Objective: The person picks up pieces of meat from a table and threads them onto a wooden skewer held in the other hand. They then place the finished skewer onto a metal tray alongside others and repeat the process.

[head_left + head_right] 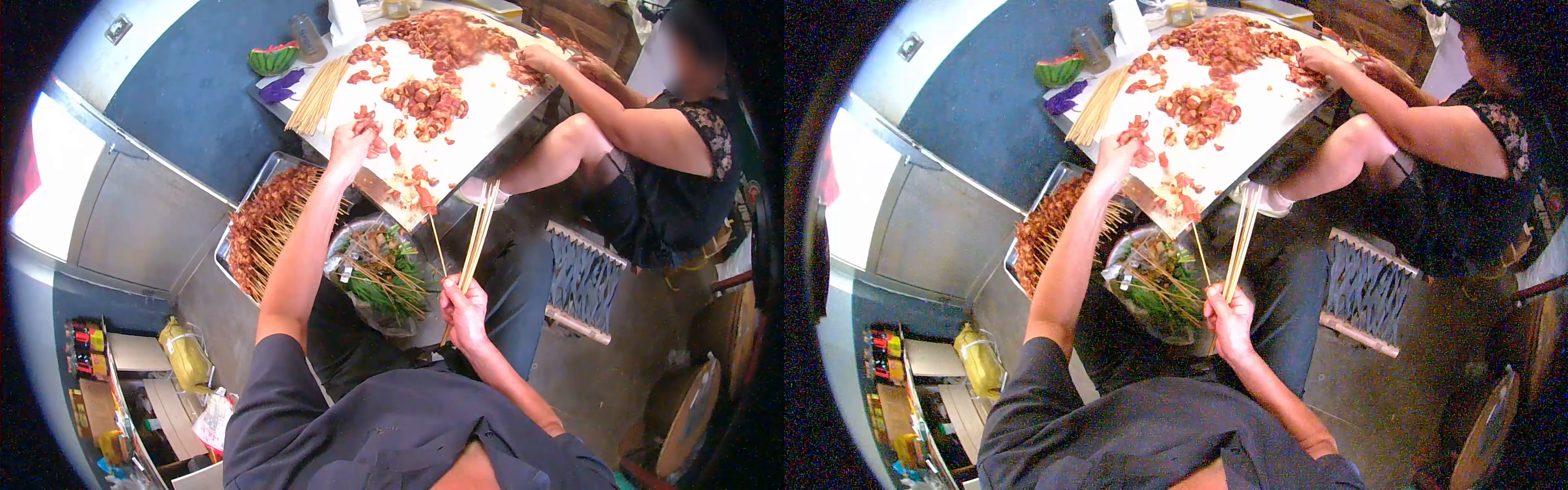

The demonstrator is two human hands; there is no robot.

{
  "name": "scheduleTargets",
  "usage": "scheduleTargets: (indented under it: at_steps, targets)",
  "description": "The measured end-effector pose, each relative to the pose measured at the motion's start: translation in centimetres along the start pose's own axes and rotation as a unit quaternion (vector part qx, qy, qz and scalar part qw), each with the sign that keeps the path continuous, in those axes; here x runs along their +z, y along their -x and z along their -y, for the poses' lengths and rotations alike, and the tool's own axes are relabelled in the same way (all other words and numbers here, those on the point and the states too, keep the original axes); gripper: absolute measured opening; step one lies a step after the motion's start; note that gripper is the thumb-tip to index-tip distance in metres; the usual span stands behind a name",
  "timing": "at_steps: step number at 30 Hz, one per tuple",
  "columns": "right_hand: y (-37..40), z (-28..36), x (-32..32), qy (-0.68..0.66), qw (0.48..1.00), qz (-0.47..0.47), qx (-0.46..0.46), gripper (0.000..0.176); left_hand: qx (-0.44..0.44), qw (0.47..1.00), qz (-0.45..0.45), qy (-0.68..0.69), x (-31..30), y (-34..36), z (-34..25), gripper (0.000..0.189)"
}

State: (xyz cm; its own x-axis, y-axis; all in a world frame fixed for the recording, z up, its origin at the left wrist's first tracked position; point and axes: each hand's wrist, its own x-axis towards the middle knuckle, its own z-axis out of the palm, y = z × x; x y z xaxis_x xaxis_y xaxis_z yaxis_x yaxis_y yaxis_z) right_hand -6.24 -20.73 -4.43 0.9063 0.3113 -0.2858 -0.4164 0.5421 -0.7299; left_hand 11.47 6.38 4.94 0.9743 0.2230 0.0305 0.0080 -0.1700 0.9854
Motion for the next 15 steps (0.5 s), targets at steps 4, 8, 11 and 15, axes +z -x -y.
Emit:
scheduleTargets:
  at_steps: [4, 8, 11, 15]
  targets:
    - [0.0, 0.0, -0.2, 0.002, 1.0, -0.004, 0.008, 0.008, 0.161, 0.961, -0.092, -0.207, -1.4, -3.5, 2.5, 0.02]
    - [0.0, 0.2, -0.2, 0.005, 1.0, -0.013, 0.008, 0.01, 0.285, 0.821, -0.159, -0.468, -0.1, -1.0, -0.7, 0.024]
    - [0.0, 0.3, -0.1, 0.001, 1.0, -0.013, 0.006, 0.01, 0.146, 0.87, -0.121, -0.455, 1.1, -1.0, 0.0, 0.025]
    - [0.1, 0.4, -0.2, -0.005, 1.0, -0.014, 0.008, 0.009, 0.049, 0.859, -0.031, -0.51, 3.0, 0.0, -0.7, 0.028]
